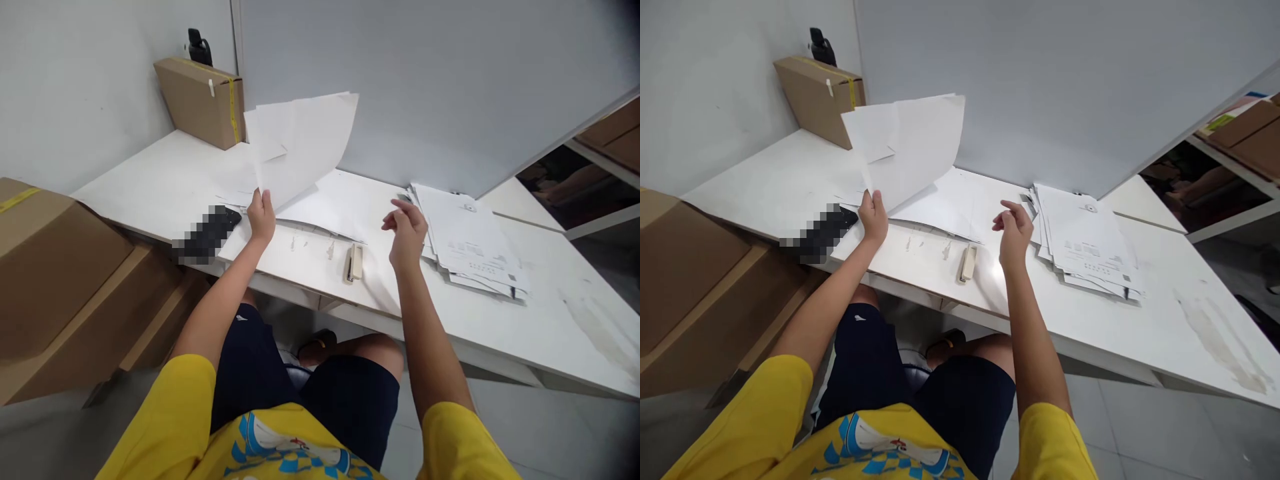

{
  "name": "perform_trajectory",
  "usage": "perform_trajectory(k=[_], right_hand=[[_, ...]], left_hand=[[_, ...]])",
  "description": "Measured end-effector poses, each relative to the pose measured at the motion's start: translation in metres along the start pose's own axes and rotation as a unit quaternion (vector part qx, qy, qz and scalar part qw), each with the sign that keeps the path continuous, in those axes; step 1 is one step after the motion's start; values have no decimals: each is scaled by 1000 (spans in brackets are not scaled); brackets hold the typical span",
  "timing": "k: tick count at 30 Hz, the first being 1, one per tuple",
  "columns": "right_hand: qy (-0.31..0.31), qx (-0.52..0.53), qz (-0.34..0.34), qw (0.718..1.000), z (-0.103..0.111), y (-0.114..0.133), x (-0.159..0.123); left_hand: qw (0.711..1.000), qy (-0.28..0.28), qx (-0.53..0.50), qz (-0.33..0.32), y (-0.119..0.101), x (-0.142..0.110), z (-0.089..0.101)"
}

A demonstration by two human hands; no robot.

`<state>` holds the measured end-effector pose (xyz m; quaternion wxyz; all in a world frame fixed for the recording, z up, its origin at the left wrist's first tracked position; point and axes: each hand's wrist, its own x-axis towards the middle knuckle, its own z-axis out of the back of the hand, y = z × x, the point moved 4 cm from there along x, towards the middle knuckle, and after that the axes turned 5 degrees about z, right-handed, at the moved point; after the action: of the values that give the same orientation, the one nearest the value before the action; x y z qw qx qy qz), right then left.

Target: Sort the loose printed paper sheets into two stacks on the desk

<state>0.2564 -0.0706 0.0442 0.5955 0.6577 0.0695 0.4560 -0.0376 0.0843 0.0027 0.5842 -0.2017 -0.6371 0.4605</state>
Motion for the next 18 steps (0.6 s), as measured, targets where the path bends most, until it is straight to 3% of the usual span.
perform_trajectory(k=[4,6,10,14,18], right_hand=[[159,17,-7,987,-54,18,15],[185,17,8,983,-70,15,25],[146,21,-43,988,-76,-14,43],[205,87,-150,963,-78,-37,39],[257,200,-177,929,-78,-32,27]], left_hand=[[994,39,-72,67,2,4,-3],[989,76,-105,77,-1,4,-7],[970,185,-136,77,-7,-1,-15],[948,274,-134,92,-9,-5,-22],[942,294,-128,97,-9,-5,-24]])
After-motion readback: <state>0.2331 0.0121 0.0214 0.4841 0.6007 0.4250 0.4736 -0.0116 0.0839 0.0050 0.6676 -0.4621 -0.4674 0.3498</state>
